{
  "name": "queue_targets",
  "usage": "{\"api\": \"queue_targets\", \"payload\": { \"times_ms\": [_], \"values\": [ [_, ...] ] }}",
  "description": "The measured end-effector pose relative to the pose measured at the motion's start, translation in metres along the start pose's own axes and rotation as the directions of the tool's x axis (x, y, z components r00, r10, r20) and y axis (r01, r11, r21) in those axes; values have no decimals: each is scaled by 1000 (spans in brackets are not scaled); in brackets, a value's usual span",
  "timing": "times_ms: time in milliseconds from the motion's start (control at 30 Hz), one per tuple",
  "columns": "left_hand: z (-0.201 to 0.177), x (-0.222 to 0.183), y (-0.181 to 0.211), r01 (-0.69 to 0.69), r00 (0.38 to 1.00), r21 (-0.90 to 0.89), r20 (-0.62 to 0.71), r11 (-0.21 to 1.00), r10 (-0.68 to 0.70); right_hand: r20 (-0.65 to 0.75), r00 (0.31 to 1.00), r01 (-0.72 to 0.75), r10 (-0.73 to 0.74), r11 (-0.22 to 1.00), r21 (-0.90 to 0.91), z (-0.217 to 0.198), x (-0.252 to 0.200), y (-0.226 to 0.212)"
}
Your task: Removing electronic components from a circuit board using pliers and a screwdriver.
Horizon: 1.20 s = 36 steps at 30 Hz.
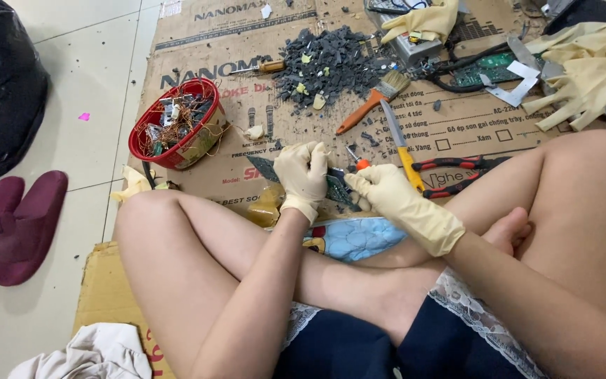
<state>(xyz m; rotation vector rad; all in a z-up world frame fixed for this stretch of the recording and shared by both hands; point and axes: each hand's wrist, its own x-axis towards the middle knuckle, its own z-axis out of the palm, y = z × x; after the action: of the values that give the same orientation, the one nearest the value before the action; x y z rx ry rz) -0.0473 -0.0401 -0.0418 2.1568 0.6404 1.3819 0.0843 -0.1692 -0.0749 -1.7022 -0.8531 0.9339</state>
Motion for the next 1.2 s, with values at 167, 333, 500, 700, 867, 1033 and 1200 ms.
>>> {"api": "queue_targets", "payload": {
  "times_ms": [167, 333, 500, 700, 867, 1033, 1200],
  "values": [
    [1, -2, -5, 21, 1000, -19, -5, 1000, -21, -92, 996, 43, -24, 976, 212, 17, -2, 8],
    [1, -2, -2, 37, 999, -34, -18, 999, -37, -121, 992, 55, -21, 957, 283, 23, -5, 10],
    [2, 0, 1, 59, 997, -21, -41, 998, -59, -121, 993, 16, 9, 980, 200, 21, -6, 1],
    [2, 2, 0, 83, 994, -51, -68, 995, -86, -87, 996, 28, -14, 986, 163, 9, -20, -28],
    [0, 5, 2, 61, 994, -46, -85, 997, -65, -20, 998, 67, -66, 996, 51, 4, -24, -27],
    [3, 2, -5, 60, 997, -13, -52, 998, -61, -34, 985, 162, -169, 975, -151, -7, -38, -51],
    [-1, 2, 5, 23, 999, -42, -21, 999, -24, 32, 992, 124, -122, 987, -100, -12, -42, -52]
  ]
}}
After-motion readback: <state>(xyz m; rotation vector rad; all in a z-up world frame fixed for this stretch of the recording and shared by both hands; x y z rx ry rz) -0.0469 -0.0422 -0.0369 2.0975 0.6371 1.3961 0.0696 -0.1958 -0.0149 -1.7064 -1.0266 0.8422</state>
